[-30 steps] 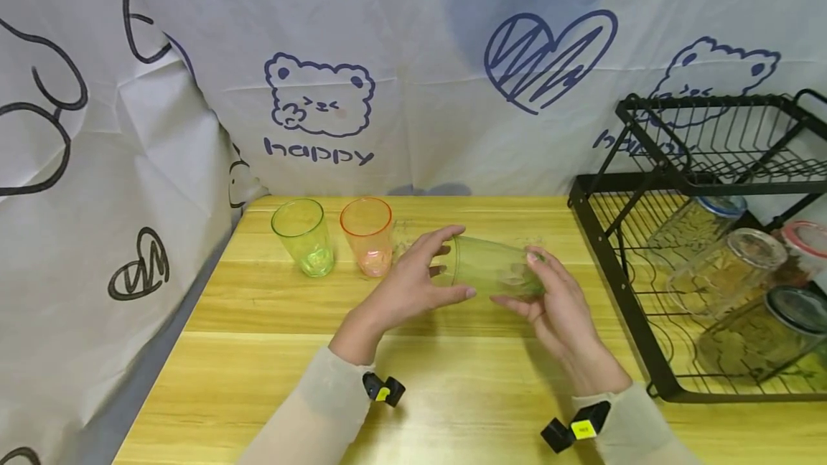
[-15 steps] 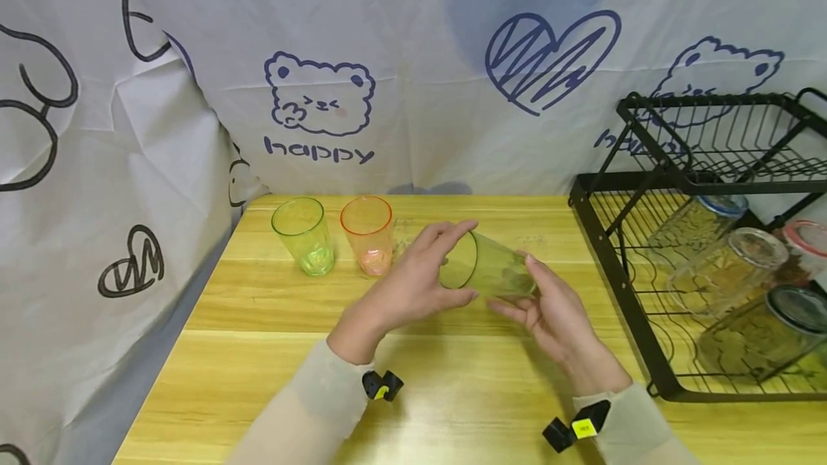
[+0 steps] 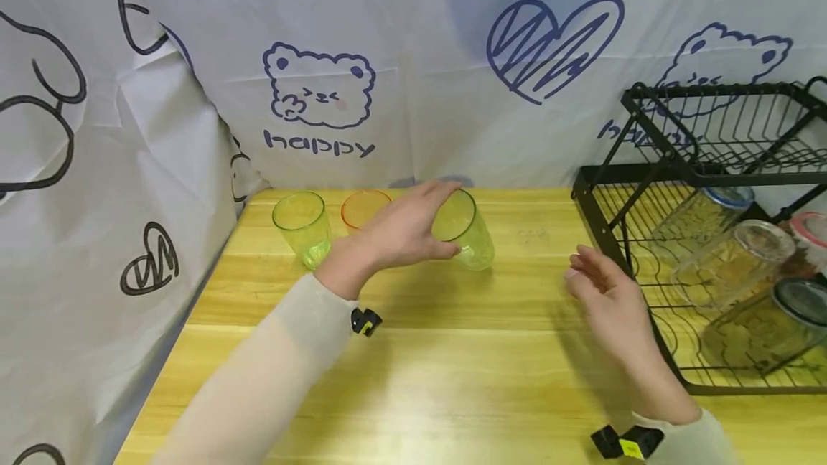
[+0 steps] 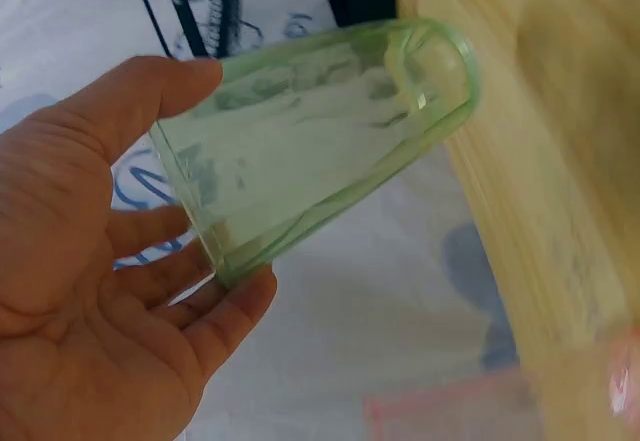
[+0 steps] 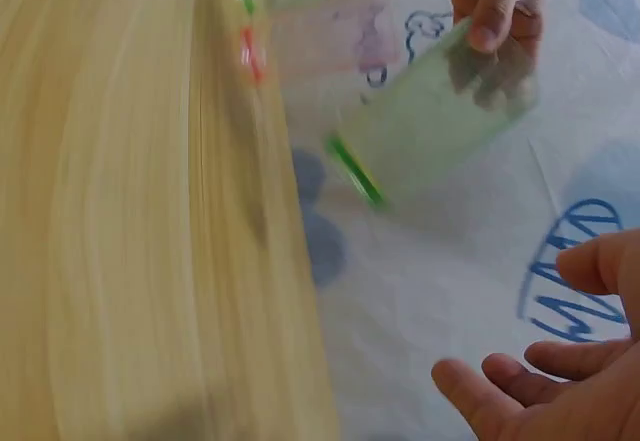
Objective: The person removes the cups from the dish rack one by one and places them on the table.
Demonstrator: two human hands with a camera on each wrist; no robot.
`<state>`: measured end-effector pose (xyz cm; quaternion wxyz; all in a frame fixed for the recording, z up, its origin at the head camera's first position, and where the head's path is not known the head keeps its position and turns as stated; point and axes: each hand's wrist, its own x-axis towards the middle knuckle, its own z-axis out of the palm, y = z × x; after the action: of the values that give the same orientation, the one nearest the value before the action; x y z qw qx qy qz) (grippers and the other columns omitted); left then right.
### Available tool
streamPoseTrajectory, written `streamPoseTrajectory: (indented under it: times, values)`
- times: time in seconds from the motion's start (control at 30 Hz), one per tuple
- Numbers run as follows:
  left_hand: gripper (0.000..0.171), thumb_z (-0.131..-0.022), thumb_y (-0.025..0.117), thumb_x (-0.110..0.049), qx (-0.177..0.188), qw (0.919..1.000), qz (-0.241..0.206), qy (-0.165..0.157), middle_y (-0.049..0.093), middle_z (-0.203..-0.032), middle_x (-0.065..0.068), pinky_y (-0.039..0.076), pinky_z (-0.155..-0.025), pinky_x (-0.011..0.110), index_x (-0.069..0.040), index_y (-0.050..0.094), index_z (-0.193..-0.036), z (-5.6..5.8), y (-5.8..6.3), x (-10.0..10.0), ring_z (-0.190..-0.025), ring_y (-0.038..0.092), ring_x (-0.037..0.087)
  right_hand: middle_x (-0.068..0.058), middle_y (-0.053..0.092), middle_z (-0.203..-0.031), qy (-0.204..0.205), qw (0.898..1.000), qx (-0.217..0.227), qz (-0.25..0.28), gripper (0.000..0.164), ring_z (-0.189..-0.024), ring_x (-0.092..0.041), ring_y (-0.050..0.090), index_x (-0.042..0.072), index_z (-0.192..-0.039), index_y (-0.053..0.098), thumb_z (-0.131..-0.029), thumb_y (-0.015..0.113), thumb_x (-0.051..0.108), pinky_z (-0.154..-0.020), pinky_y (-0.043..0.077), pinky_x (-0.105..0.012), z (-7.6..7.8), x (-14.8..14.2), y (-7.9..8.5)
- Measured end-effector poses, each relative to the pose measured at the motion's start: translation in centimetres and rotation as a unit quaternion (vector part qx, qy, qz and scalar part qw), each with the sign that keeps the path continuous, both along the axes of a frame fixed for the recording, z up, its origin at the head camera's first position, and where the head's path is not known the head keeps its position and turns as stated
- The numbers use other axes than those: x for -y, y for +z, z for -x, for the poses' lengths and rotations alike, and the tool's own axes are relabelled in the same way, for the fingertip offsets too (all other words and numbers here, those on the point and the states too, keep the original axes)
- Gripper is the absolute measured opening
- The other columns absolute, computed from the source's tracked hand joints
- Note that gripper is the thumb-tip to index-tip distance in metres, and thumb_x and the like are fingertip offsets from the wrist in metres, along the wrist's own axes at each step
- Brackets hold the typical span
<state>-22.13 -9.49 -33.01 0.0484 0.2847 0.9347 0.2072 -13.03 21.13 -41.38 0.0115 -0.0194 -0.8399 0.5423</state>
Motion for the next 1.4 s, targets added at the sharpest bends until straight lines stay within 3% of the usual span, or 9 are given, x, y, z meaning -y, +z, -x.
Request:
streamPoseTrajectory:
  times: [0.07, 0.1, 0.2, 0.37, 0.53, 0.63, 0.77, 1.0, 1.4]
  values:
    - [0.097, -0.091, 0.082, -0.04, 0.015, 0.9995, 0.028, -0.002, 0.033, -0.17, 0.012, 0.034, -0.127, 0.048, -0.016, 0.028, -0.168, 1.0, 0.5, 0.4, -0.155, 0.036, 0.033, -0.022, 0.047, -0.161, -0.021, 0.996, -0.026, -0.083, 0.064, -0.136, -0.035, 0.059, 0.01, -0.166, 0.034, -0.111, 0.052, 0.037, -0.101, 0.054, -0.027, -0.5, -1.0, 0.4]
    - [0.096, -0.091, 0.081, -0.04, 0.019, 0.999, 0.04, -0.004, 0.033, -0.17, 0.012, 0.034, -0.127, 0.048, -0.016, 0.028, -0.168, 1.5, 0.7, 0.5, -0.155, 0.036, 0.033, -0.021, 0.047, -0.161, -0.032, 0.992, -0.032, -0.117, 0.064, -0.14, -0.044, 0.053, 0.012, -0.166, 0.034, -0.111, 0.052, 0.039, -0.103, 0.054, -0.036, -0.8, -1.4, 0.5]
    - [0.095, -0.092, 0.08, -0.039, 0.031, 0.997, 0.071, -0.004, 0.034, -0.169, 0.012, 0.036, -0.126, 0.048, -0.016, 0.029, -0.168, 2.6, 0.9, 0.9, -0.154, 0.038, 0.033, -0.027, 0.045, -0.16, -0.052, 0.979, -0.049, -0.19, 0.066, -0.135, -0.053, 0.052, 0.01, -0.166, 0.034, -0.11, 0.052, 0.04, -0.101, 0.047, -0.069, -1.3, -2.4, 0.6]
    - [0.095, -0.093, 0.079, -0.041, 0.042, 0.9933, 0.108, 0.011, 0.034, -0.169, 0.012, 0.037, -0.125, 0.048, -0.016, 0.027, -0.169, 3.7, 0.5, 1.2, -0.152, 0.04, 0.032, -0.04, 0.041, -0.155, -0.066, 0.95, -0.069, -0.298, 0.069, -0.135, -0.064, 0.04, -0.004, -0.161, 0.035, -0.108, 0.057, 0.035, -0.1, 0.037, -0.082, -1.7, -3.5, 0.1]
    - [0.094, -0.093, 0.079, -0.041, 0.037, 0.9907, 0.129, 0.026, 0.038, -0.166, 0.013, 0.038, -0.124, 0.049, -0.014, 0.028, -0.168, 4.3, -0.1, 1.1, -0.15, 0.042, 0.033, -0.044, 0.031, -0.156, -0.056, 0.933, -0.037, -0.353, 0.079, -0.139, -0.069, 0.028, -0.007, -0.163, 0.025, -0.108, 0.057, 0.039, -0.101, 0.033, -0.086, -1.7, -4.2, -0.9]
    - [0.093, -0.093, 0.079, -0.041, 0.035, 0.9891, 0.139, 0.032, 0.04, -0.165, 0.014, 0.038, -0.124, 0.048, -0.014, 0.03, -0.167, 4.6, -0.3, 0.9, -0.149, 0.043, 0.033, -0.045, 0.023, -0.16, -0.046, 0.933, -0.016, -0.356, 0.085, -0.141, -0.071, 0.023, -0.007, -0.164, 0.018, -0.108, 0.053, 0.047, -0.104, 0.028, -0.086, -1.7, -4.6, -1.6]
    - [0.093, -0.094, 0.079, -0.042, 0.039, 0.9867, 0.154, 0.034, 0.039, -0.166, 0.015, 0.035, -0.126, 0.047, -0.011, 0.031, -0.167, 4.8, -0.4, 0.8, -0.151, 0.041, 0.033, -0.046, 0.024, -0.159, -0.042, 0.934, -0.01, -0.355, 0.088, -0.138, -0.073, 0.025, -0.009, -0.164, 0.018, -0.108, 0.053, 0.05, -0.105, 0.027, -0.087, -1.8, -4.8, -2.4]
    - [0.095, -0.094, 0.078, -0.044, 0.041, 0.9841, 0.169, 0.033, 0.037, -0.168, 0.015, 0.031, -0.128, 0.047, -0.011, 0.029, -0.168, 5.0, -0.8, 0.7, -0.154, 0.038, 0.035, -0.049, 0.03, -0.153, -0.033, 0.932, -0.004, -0.362, 0.083, -0.134, -0.072, 0.032, -0.017, -0.159, 0.023, -0.107, 0.058, 0.038, -0.108, 0.03, -0.083, -1.9, -4.9, -3.2]
    - [0.095, -0.094, 0.078, -0.045, 0.045, 0.984, 0.168, 0.037, 0.037, -0.167, 0.016, 0.033, -0.128, 0.048, -0.012, 0.028, -0.168, 5.2, -1.1, 0.3, -0.153, 0.039, 0.034, -0.049, 0.034, -0.15, -0.037, 0.927, -0.013, -0.373, 0.078, -0.131, -0.071, 0.036, -0.021, -0.155, 0.028, -0.107, 0.058, 0.034, -0.108, 0.033, -0.08, -2.1, -5.1, -3.8]
